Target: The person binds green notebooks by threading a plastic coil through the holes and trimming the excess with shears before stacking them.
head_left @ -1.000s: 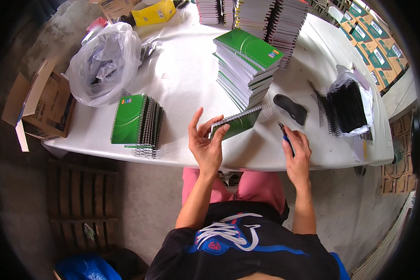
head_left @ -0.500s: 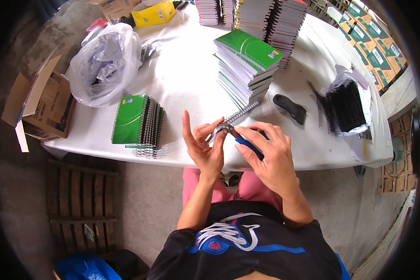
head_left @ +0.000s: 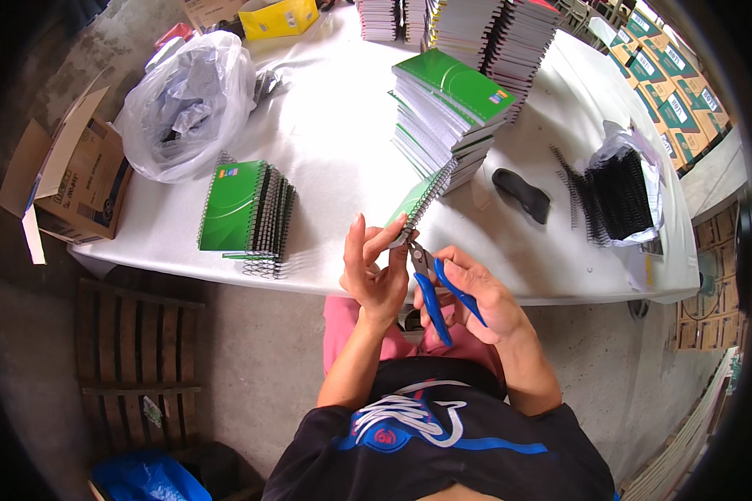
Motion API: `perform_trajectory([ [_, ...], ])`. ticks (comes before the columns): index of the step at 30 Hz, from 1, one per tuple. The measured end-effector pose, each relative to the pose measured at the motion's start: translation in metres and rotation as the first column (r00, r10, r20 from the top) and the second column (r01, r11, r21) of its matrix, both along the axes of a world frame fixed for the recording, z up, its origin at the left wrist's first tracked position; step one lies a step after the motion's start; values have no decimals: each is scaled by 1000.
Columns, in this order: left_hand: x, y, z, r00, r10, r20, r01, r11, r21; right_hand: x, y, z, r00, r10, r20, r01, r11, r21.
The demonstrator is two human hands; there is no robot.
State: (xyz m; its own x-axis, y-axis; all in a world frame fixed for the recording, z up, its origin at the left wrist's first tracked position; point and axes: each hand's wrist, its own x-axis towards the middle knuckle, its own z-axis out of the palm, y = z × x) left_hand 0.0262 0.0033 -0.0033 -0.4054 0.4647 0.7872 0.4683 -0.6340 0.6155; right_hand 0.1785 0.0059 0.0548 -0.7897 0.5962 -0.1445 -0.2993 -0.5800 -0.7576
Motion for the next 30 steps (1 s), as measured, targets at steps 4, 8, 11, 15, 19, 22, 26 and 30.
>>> perform_trajectory([
  [4, -10, 2, 9, 983, 59, 175, -46, 996, -78, 8, 2, -9, 694, -653, 304, -72, 357, 931],
  [8, -21, -10, 32, 788, -76, 611, 176, 979, -105, 51, 10, -33, 61, -849, 525, -466, 441, 767],
  [11, -29, -16, 34, 671, -192, 716, 280, 960, -4, 54, 14, -42, -33, -921, 389, -548, 342, 763],
  [15, -32, -32, 43, 616, -283, 735, 308, 946, 106, -1, 21, -29, 481, -841, 247, -152, 197, 969],
  [19, -57, -59, 55, 754, -147, 640, 134, 989, 69, -78, 30, -5, 948, -320, -7, 294, 861, 414],
  [22, -87, -66, 66, 908, 96, 407, -103, 995, -5, -124, 48, 20, 926, -374, -41, 350, 817, 459],
  [26, -149, -69, 69, 841, 394, 371, -388, 917, -93, -207, 75, 33, 948, -318, 20, 190, 614, 766],
  [30, -191, -57, 39, 723, 690, 20, -633, 674, -380, -257, 109, 8, 833, -500, 236, -151, 204, 967],
])
